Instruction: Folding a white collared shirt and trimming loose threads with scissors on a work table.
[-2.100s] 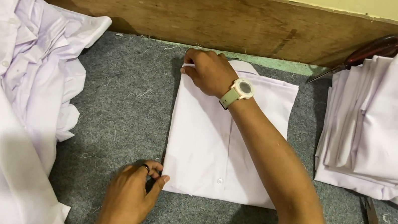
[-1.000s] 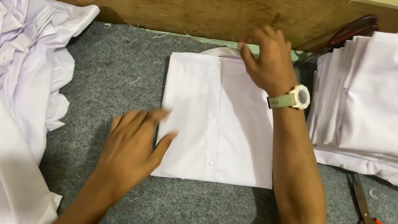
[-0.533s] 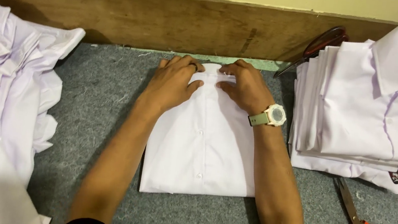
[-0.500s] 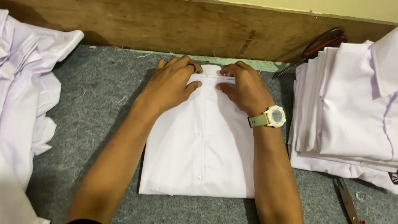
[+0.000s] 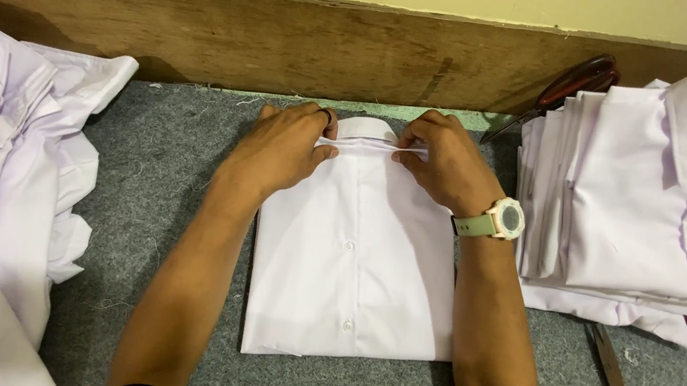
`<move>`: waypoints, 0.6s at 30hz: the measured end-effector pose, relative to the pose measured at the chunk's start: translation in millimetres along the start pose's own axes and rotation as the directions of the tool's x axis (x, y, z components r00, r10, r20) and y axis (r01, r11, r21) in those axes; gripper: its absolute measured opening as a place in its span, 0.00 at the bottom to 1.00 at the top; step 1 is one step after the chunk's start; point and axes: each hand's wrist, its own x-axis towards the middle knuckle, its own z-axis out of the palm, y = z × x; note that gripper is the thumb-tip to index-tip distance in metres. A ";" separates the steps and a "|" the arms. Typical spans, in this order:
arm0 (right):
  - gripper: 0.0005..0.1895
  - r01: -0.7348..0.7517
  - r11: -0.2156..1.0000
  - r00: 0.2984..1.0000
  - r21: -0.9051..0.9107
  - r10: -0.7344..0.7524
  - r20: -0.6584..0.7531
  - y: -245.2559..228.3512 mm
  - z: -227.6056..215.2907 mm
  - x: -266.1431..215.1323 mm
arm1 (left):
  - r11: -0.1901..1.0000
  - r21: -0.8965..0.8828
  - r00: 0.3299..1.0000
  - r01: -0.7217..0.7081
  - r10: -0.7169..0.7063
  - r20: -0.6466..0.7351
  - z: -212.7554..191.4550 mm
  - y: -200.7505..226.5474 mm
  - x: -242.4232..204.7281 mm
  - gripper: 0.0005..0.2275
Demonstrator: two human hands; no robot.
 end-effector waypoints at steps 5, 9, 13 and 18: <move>0.05 0.024 0.998 1.000 0.055 -0.024 -0.006 -7.3 -8.4 -4.9 | 0.999 -0.030 1.000 -0.013 0.014 0.015 -16.8 8.5 -9.7 0.06; 0.04 -0.030 0.993 0.995 0.110 0.040 -0.094 7.6 7.6 0.6 | 0.998 -0.070 1.000 0.005 -0.006 -0.014 -16.3 7.7 -8.1 0.07; 0.04 -0.089 0.992 0.988 0.089 0.100 -0.119 16.2 25.6 6.6 | 0.995 -0.090 0.999 0.037 -0.038 -0.011 -2.2 0.6 -2.2 0.09; 0.05 -0.111 0.990 0.986 0.090 0.121 -0.116 22.6 35.1 7.9 | 0.988 -0.135 0.997 0.072 -0.074 -0.013 3.7 -2.8 1.2 0.10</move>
